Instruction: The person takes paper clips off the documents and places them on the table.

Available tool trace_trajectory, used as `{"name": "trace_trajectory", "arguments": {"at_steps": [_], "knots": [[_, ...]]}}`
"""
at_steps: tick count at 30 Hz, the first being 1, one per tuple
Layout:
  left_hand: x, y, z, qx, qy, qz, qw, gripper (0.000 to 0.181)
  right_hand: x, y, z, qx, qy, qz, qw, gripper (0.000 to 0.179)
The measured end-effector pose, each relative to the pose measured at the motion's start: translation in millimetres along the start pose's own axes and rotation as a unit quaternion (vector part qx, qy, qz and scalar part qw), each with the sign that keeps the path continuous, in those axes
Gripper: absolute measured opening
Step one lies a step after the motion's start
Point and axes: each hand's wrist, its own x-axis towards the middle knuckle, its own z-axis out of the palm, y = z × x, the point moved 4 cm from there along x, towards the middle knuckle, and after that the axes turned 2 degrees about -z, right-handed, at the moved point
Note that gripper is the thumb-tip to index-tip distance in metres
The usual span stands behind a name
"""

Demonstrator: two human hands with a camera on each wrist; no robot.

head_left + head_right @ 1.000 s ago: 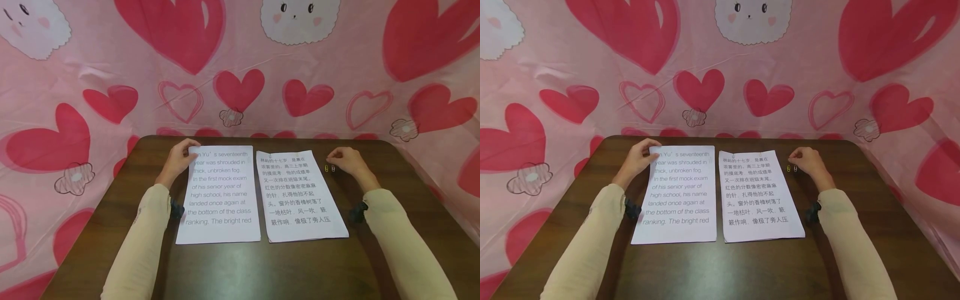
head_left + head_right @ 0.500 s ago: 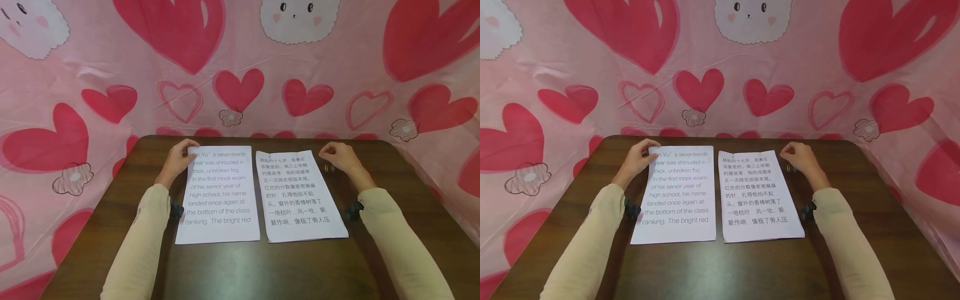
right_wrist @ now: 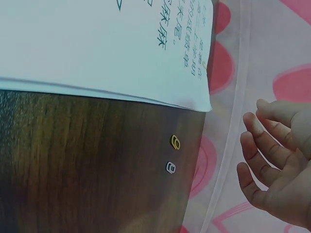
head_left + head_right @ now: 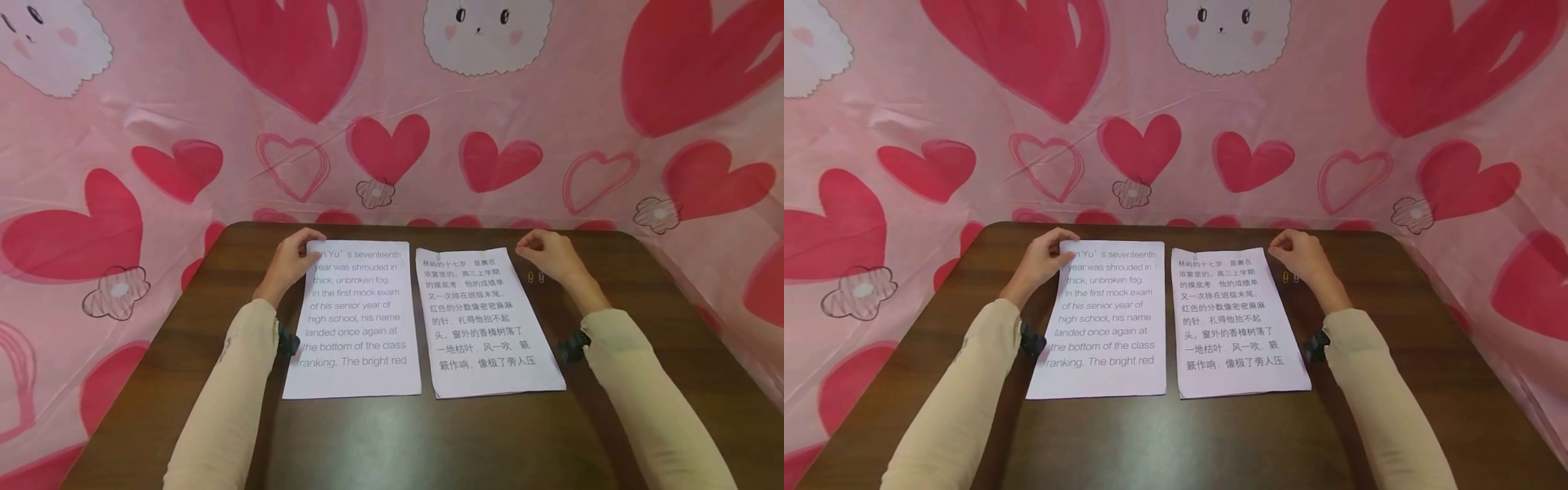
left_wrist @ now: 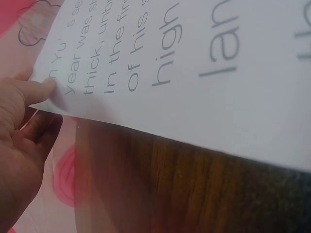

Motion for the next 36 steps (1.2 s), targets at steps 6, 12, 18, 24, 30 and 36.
{"name": "trace_trajectory", "arguments": {"at_steps": [6,12,18,24,30,36], "knots": [[0.7,-0.9,2.6,0.003,-0.003,-0.001,1.0000,0.032,-3.4,-2,0,0.008,-0.005,0.001,1.0000,0.030],[0.4,-2.3,3.7,0.012,0.012,0.015,0.9998,0.032,-5.0,-8,2,0.019,-0.003,0.001,0.9998,0.032],[0.8,-3.9,4.3,0.009,0.010,0.015,0.9998,0.035,-3.3,-12,4,0.022,0.001,-0.006,0.9997,0.030],[2.3,-3.3,2.2,0.018,0.027,0.039,0.9987,0.035,-4.6,-14,3,0.022,-0.007,-0.002,0.9997,0.032],[3.3,-0.4,2.4,0.020,0.050,0.052,0.9972,0.031,-5.1,-19,4,0.027,-0.007,-0.009,0.9996,0.032],[3.9,12.9,8.7,0.022,0.033,0.054,0.9978,0.031,-6.6,-20,4,0.032,0.008,-0.013,0.9994,0.033]]}}
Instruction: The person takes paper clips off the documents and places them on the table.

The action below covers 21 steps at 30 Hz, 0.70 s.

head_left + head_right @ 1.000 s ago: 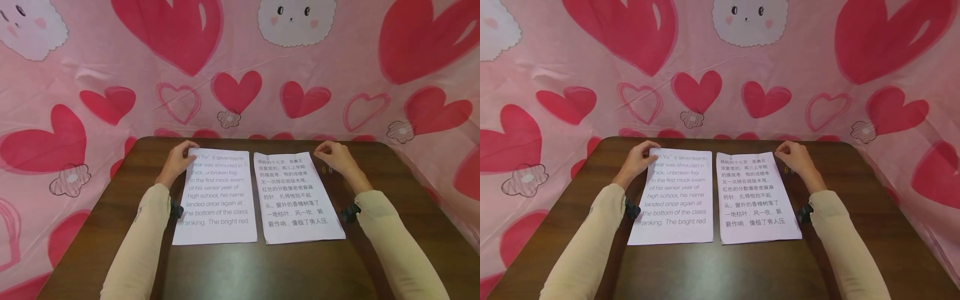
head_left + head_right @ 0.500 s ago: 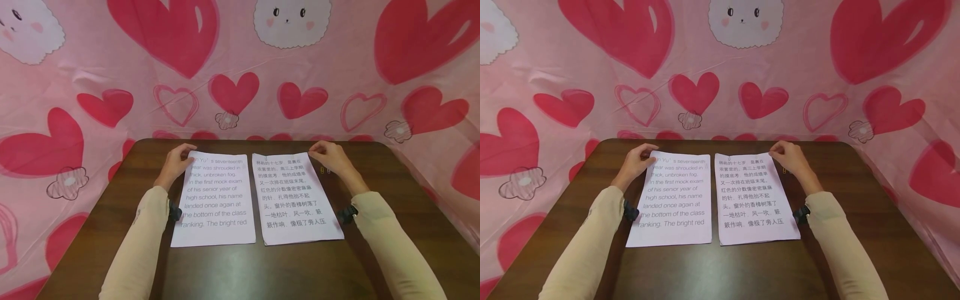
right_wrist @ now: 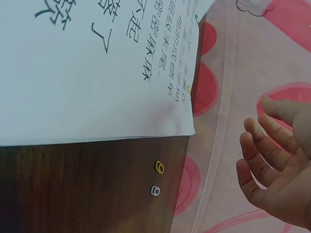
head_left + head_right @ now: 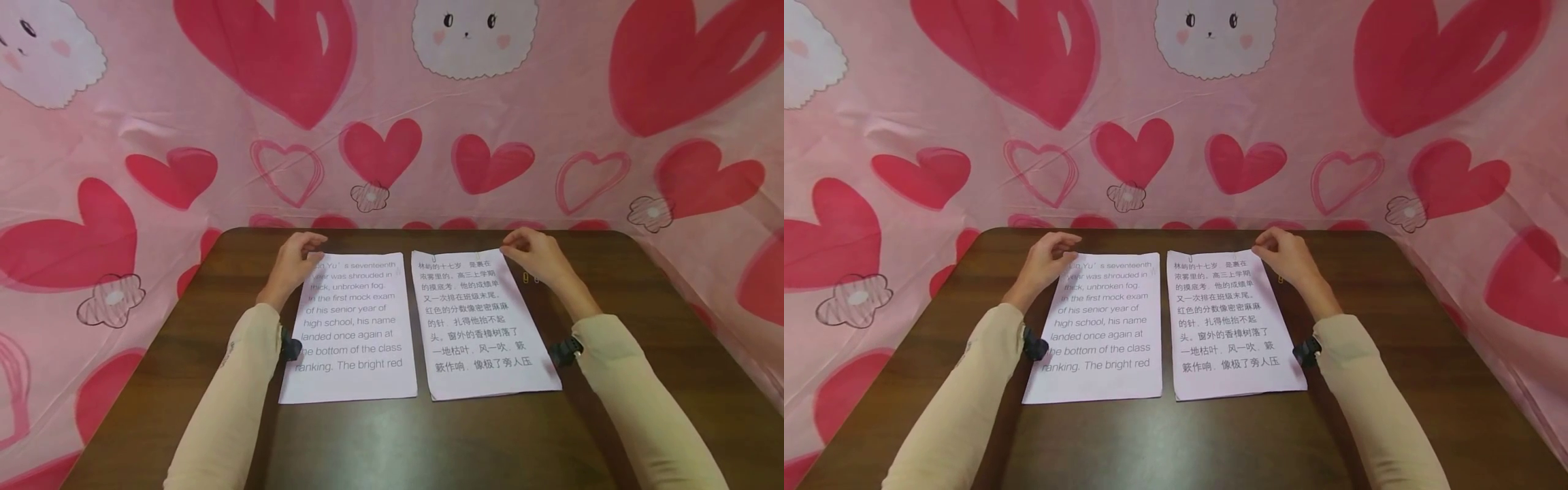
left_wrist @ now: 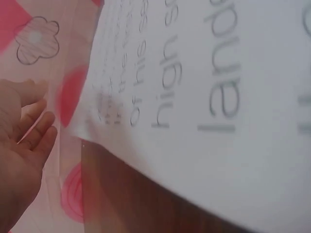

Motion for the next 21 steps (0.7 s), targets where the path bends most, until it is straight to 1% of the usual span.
{"name": "trace_trajectory", "arguments": {"at_steps": [8,14,21], "knots": [[3.7,11.6,14.8,-0.006,-0.040,-0.032,0.9987,0.036,-4.1,4,-3,0.017,0.023,0.000,0.9996,0.041],[4.1,23.5,27.9,-0.011,-0.055,-0.027,0.9980,0.039,-5.6,7,-3,0.024,0.030,0.004,0.9993,0.042],[5.6,46.5,45.1,-0.014,-0.072,-0.027,0.9969,0.042,-5.8,7,-2,0.021,0.031,0.001,0.9993,0.042]]}}
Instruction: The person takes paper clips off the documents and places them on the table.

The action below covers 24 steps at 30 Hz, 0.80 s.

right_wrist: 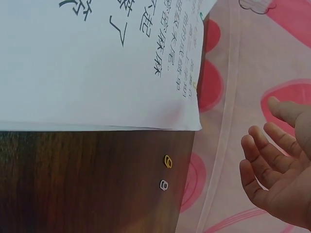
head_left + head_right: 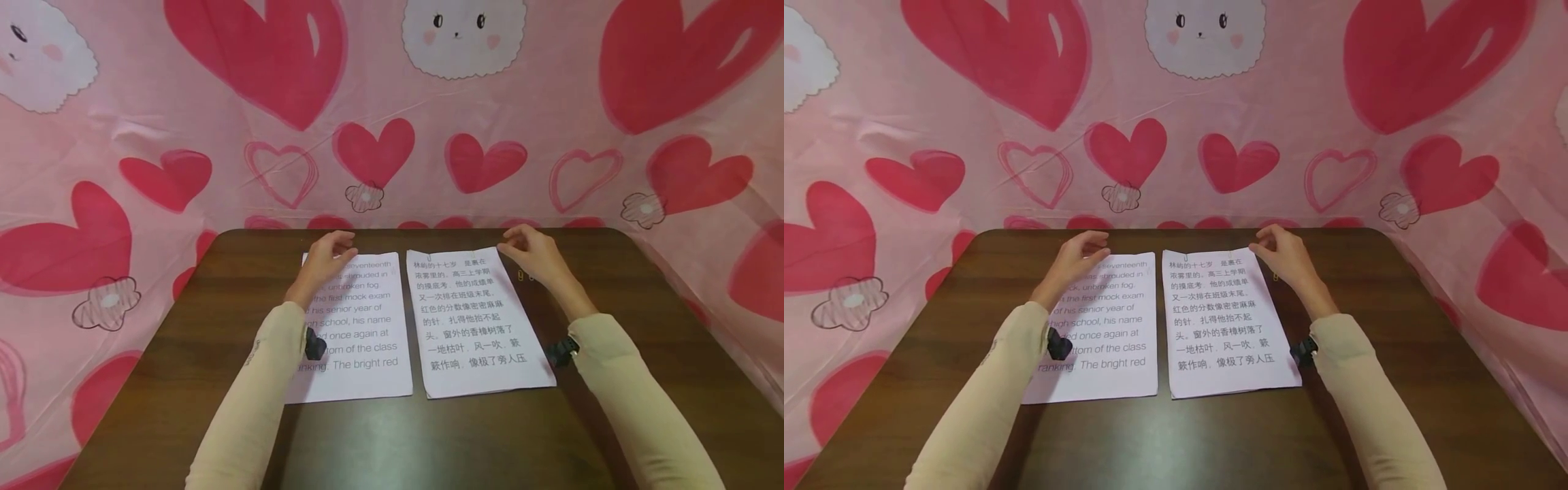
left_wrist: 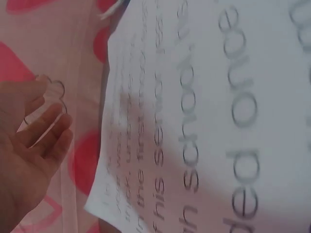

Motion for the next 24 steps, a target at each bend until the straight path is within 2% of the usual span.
{"name": "trace_trajectory", "arguments": {"at_steps": [6,12,24], "knots": [[3.5,12.4,18.2,-0.003,-0.019,-0.017,0.9997,0.042,1.0,-2,4,0.007,-0.003,0.005,1.0000,0.041],[8.0,16.9,34.6,-0.002,-0.019,-0.018,0.9997,0.039,4.1,-1,6,0.006,-0.003,-0.003,1.0000,0.040],[13.2,21.2,59.6,-0.003,-0.036,-0.038,0.9986,0.041,4.5,6,14,-0.005,-0.013,0.024,0.9996,0.039]]}}
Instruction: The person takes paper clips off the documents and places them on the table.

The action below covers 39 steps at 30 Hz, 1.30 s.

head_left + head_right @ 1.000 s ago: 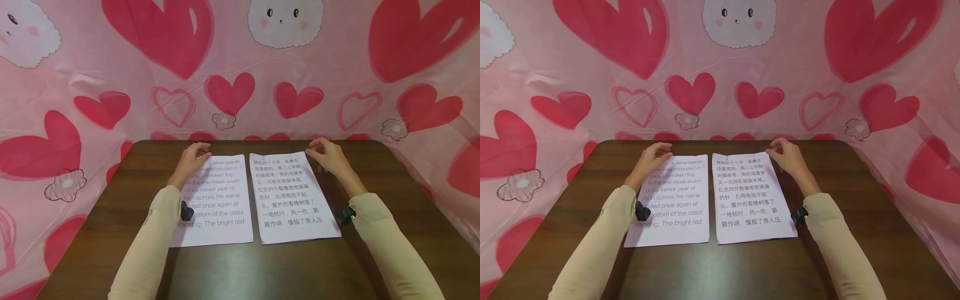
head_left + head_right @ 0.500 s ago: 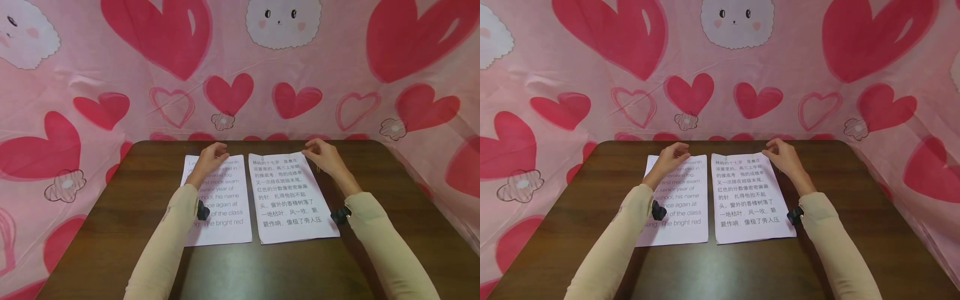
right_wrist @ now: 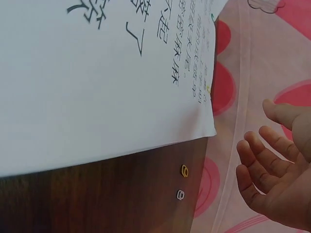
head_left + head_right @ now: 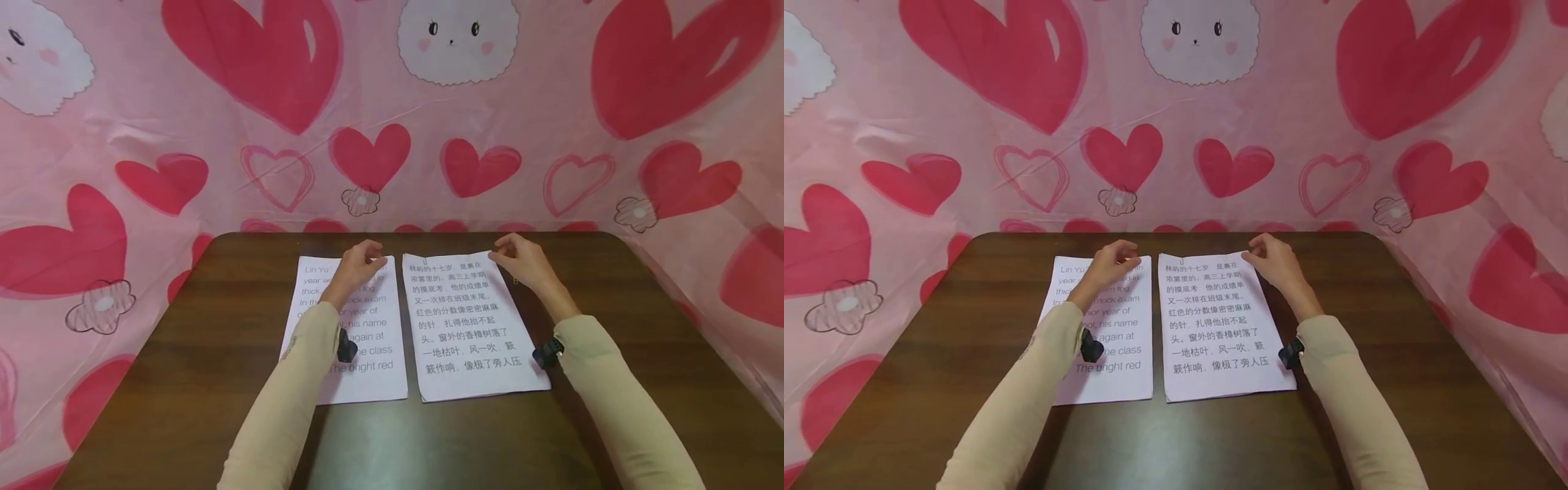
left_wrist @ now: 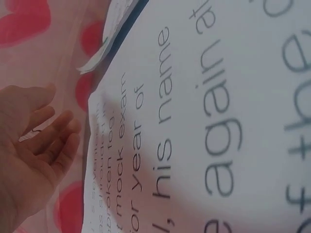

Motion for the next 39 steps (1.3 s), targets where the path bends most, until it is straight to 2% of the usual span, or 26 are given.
{"name": "trace_trajectory", "arguments": {"at_steps": [9,16,24,35,39], "knots": [[2.0,6.1,13.3,-0.006,-0.007,0.003,1.0000,0.044,2.2,6,7,-0.009,-0.015,0.016,0.9997,0.043],[5.7,9.1,21.4,0.000,-0.022,-0.009,0.9997,0.046,4.3,14,13,-0.010,-0.030,0.040,0.9987,0.047],[13.1,11.5,26.6,0.013,-0.028,-0.010,0.9995,0.045,12.4,18,16,-0.016,-0.035,0.038,0.9985,0.047],[20.2,8.7,35.9,0.017,-0.031,-0.004,0.9994,0.040,19.6,20,20,-0.024,-0.056,0.054,0.9967,0.050],[22.0,9.2,40.2,0.015,-0.031,-0.001,0.9994,0.039,22.1,23,25,-0.024,-0.076,0.066,0.9946,0.052]]}}
